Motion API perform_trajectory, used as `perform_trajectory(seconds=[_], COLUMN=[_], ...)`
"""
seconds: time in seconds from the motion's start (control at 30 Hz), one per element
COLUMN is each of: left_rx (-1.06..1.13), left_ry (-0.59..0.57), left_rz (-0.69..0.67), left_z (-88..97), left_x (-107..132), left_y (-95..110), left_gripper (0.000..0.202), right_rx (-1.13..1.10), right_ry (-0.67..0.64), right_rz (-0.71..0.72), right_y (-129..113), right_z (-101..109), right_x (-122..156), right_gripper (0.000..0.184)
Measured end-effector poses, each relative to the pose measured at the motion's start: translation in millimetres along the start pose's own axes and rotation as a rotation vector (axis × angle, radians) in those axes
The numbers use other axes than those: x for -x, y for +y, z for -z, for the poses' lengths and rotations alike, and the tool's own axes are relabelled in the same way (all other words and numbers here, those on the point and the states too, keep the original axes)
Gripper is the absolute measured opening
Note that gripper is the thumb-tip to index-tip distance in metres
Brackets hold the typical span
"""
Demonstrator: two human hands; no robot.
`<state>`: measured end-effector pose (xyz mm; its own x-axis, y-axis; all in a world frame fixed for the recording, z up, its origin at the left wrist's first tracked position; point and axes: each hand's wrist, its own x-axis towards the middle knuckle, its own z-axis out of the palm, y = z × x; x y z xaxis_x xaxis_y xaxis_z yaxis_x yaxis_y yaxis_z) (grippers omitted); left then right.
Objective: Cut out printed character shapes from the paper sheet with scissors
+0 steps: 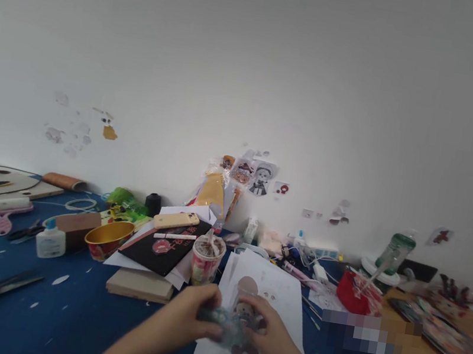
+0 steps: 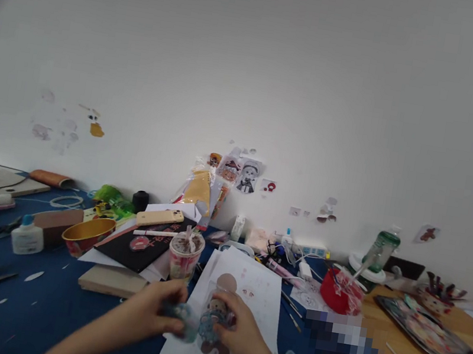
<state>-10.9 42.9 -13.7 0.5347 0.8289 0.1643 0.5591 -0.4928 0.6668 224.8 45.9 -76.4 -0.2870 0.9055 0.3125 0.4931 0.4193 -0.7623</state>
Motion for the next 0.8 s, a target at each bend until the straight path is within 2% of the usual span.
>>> perform_trajectory(seconds=[0.07, 0.13, 0.23, 0.4, 0.47, 0.57, 0.63, 0.7, 0.8], left_rx=[0.084, 0.121, 0.189, 0.244, 0.254, 0.310, 0.390, 0.456, 0.448], left_ry=[0.087, 0.059, 0.125, 0.193, 0.231, 0.285, 0.230, 0.140, 0.103], left_rz=[0.029, 0.001, 0.035, -0.016, -0.021, 0.056, 0.094, 0.077, 0.046], left_z=[-36.5, -67.8, -90.3, -92.4, -94.6, -99.3, -100.5, -99.5, -96.2], left_x=[-14.0, -23.8, -27.2, -20.8, -21.0, -25.0, -27.9, -29.7, -30.0], left_y=[-2.7, -8.4, -15.9, -18.1, -20.1, -27.6, -32.8, -35.5, -33.4], left_gripper=[0.014, 0.015, 0.017, 0.018, 0.024, 0.057, 0.077, 0.070, 0.042], right_rx=[-0.015, -0.024, -0.026, -0.091, -0.141, -0.130, -0.095, -0.075, -0.059], right_ry=[-0.009, -0.031, -0.062, -0.089, -0.130, -0.190, -0.192, -0.179, -0.166], right_rz=[-0.002, 0.001, 0.002, 0.074, 0.104, 0.032, -0.001, 0.011, 0.026], right_y=[0.7, 0.9, 3.3, 21.2, 27.7, 28.7, 24.5, 19.6, 13.2], right_z=[0.8, 2.6, 5.5, 8.4, 9.6, 10.9, 10.7, 9.6, 7.8], right_x=[0.8, 1.2, 0.3, -1.1, 0.1, 3.1, 4.8, 5.5, 5.3], right_gripper=[0.051, 0.050, 0.051, 0.039, 0.044, 0.062, 0.065, 0.061, 0.059])
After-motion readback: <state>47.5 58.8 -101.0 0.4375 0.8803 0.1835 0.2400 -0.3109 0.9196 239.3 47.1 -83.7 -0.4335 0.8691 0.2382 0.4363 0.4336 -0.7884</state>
